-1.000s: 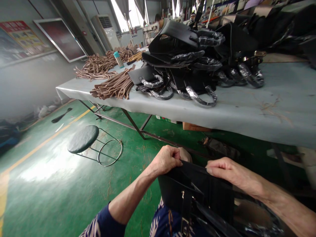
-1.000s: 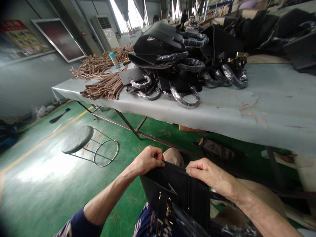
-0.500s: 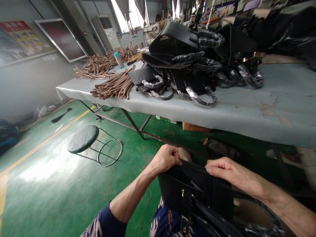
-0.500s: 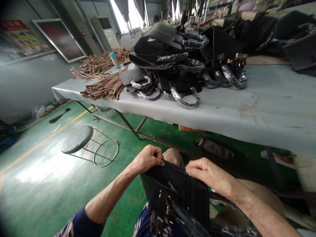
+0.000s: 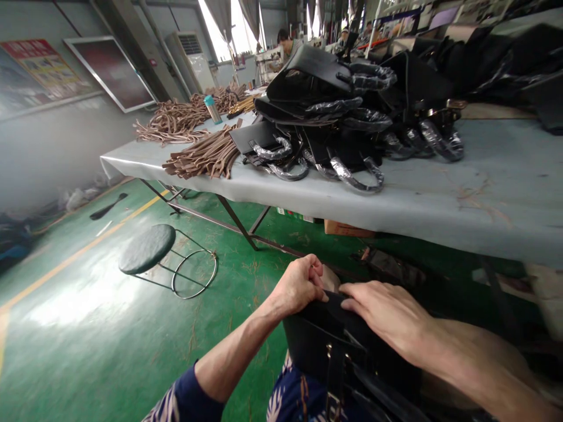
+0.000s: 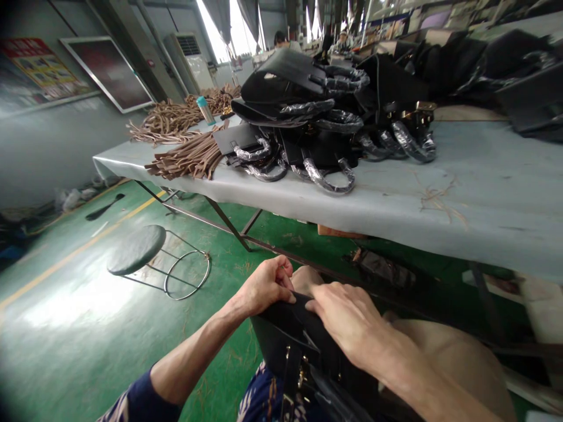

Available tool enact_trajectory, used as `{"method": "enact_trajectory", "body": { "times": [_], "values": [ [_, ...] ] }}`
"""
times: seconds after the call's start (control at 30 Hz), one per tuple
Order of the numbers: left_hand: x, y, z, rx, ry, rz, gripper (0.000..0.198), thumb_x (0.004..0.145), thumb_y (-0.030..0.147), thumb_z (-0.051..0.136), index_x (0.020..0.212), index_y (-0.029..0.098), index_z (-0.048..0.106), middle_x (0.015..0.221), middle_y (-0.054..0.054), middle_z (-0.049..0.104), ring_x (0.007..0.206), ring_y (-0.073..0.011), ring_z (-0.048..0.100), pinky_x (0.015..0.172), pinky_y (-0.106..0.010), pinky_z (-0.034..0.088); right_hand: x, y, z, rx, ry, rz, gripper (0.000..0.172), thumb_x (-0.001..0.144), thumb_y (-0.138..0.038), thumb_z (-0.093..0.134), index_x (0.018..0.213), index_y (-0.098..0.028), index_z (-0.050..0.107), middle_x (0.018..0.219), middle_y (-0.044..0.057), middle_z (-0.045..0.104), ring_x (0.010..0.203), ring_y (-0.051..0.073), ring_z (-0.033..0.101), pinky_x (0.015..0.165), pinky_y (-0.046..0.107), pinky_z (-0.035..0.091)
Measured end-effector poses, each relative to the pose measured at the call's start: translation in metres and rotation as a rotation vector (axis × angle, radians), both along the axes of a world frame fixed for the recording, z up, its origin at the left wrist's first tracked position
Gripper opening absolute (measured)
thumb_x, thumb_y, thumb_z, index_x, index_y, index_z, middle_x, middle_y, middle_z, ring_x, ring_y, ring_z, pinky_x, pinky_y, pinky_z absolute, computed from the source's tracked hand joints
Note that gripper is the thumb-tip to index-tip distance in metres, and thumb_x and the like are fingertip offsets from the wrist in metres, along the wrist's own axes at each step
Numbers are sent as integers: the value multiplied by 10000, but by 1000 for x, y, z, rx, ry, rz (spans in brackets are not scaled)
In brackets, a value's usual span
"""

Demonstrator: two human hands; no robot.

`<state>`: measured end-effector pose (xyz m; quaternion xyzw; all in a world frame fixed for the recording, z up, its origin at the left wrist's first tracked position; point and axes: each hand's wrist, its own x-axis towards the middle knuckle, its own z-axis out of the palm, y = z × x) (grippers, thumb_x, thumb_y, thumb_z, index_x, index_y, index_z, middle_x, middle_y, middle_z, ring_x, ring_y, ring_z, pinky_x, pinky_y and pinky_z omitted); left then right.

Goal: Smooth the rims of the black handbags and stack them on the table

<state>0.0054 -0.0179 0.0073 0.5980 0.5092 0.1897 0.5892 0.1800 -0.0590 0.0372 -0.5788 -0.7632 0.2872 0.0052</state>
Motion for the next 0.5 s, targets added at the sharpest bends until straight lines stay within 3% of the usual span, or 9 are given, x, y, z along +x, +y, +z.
{"method": "enact_trajectory", "body": {
  "times": [0.13, 0.33, 0.43, 0.5],
  "values": [
    [2, -3, 1, 40, 4, -5, 365, 501, 70, 652, 770, 165, 425, 563, 61, 557, 510, -83, 499, 474, -166, 312, -25, 4, -3, 16, -70, 73, 313, 880, -310, 334, 957, -207, 620, 831, 89, 662, 794, 208, 607, 678, 296, 377],
    [-5, -5, 1, 45, -53, -97, 327, 535, -4, 524, 808, 158, 448, 645, 40, 555, 568, -75, 500, 492, -156, 332, -26, 5, -3, -3, 0, 79, 293, 875, -329, 361, 884, -224, 634, 878, 56, 664, 866, 194, 592, 714, 272, 376],
    [-7, -4, 14, 199, -43, -125, 258, 594, 37, 523, 821, 153, 483, 687, 26, 546, 615, -84, 498, 548, -174, 380, -28, 5, 3, 32, -79, 48, 313, 888, -313, 337, 827, -227, 632, 820, 55, 675, 828, 197, 608, 686, 276, 370],
    [-8, -5, 30, 407, -23, -50, 189, 647, 87, 538, 819, 159, 504, 779, 0, 560, 724, -112, 516, 661, -208, 418, -26, 9, 9, 89, -147, 45, 304, 889, -297, 337, 807, -231, 622, 781, 55, 678, 790, 206, 619, 655, 282, 365]
  ]
}}
